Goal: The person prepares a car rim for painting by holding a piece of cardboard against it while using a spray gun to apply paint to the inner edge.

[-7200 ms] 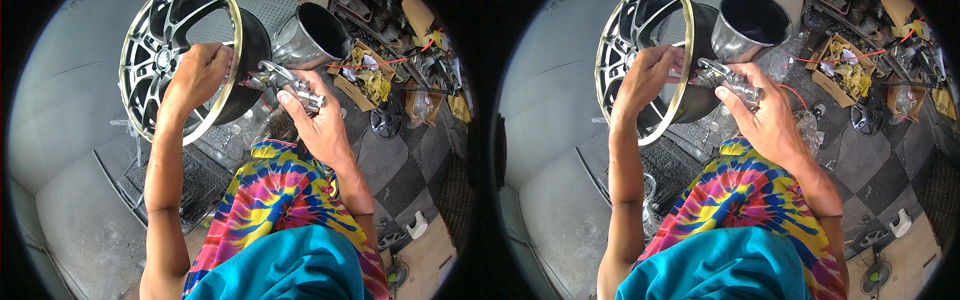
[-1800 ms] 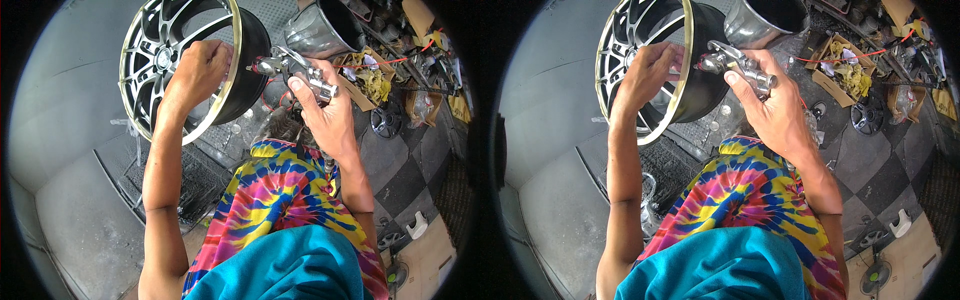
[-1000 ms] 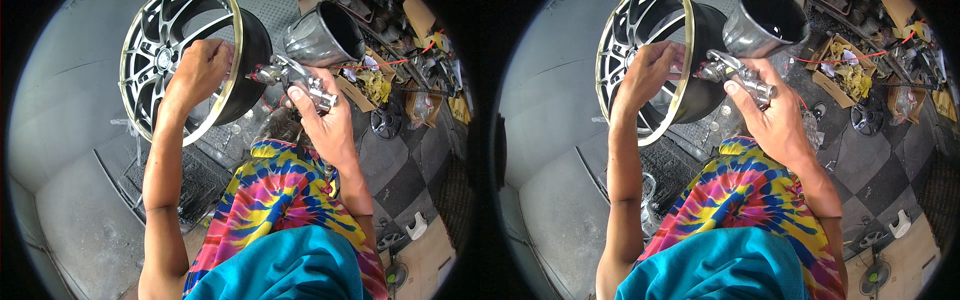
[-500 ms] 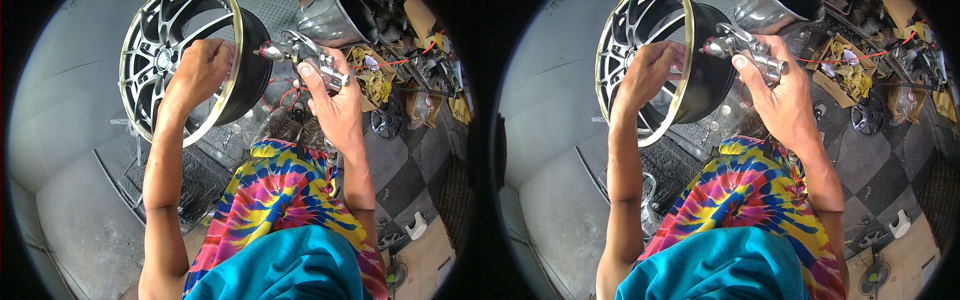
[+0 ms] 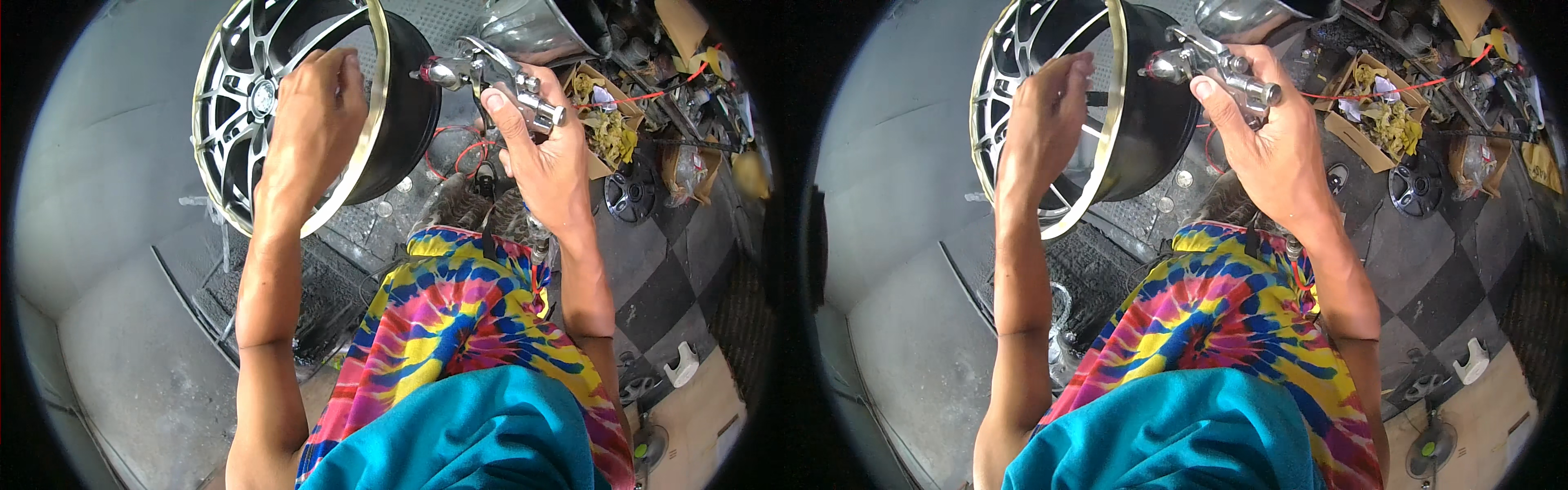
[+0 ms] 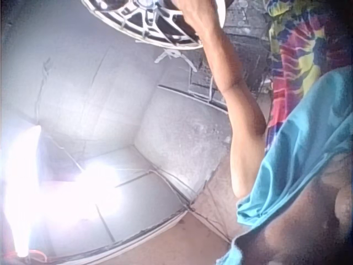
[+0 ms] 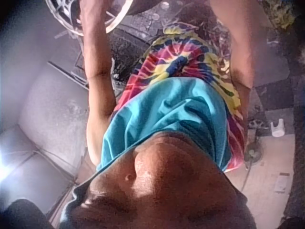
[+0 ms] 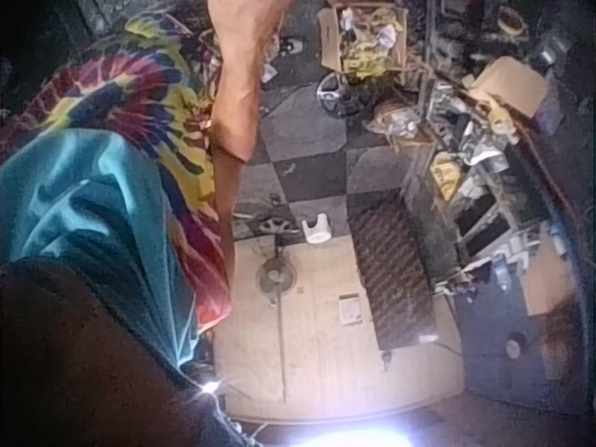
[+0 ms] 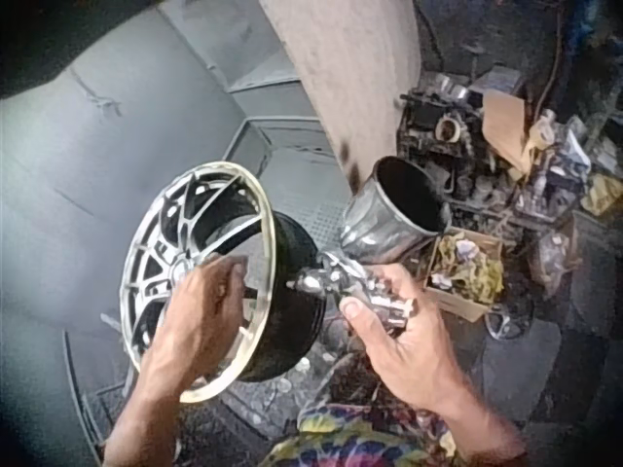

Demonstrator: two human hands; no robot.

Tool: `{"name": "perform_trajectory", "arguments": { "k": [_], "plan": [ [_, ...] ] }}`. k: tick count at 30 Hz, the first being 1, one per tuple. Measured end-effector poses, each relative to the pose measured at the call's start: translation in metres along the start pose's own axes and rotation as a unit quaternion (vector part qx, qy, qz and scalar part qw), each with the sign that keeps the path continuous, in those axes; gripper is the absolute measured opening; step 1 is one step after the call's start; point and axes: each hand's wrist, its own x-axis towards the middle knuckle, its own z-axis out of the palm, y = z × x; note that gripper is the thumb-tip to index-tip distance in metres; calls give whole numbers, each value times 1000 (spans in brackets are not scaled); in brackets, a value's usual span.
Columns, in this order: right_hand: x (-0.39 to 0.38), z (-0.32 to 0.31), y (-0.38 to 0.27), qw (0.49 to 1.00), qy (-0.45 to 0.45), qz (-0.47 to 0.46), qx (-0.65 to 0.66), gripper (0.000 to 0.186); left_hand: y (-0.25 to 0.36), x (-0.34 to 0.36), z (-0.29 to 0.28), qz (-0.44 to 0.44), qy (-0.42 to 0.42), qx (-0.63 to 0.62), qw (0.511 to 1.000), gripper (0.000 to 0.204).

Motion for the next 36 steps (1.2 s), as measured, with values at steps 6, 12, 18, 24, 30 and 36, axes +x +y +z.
{"name": "perform_trajectory", "arguments": {
  "k": [6, 12, 18, 24, 30, 36],
  "plan": [
    [-2, 4, 4, 1000, -14, 8, 6, 38, -21, -4, 6, -109, -115, -82, 984, 35],
    [-2, 0, 5, 1000, -24, 17, -3, 40, -18, 11, 6, -135, -166, -66, 975, 39],
    [-6, 4, -1, 999, -32, 36, -4, 39, -26, 7, 14, -115, -101, -143, 978, 38],
    [-12, 5, -1, 999, -34, 8, -34, 37, -34, 9, 15, -102, -102, -124, 982, 38],
    [-21, 8, -1, 998, -51, 31, -3, 37, -35, 11, 15, -102, -106, -130, 981, 38],
    [-29, 7, -3, 997, -69, 39, -12, 39, -36, 9, 17, -116, -102, -130, 979, 39]
  ]
}}
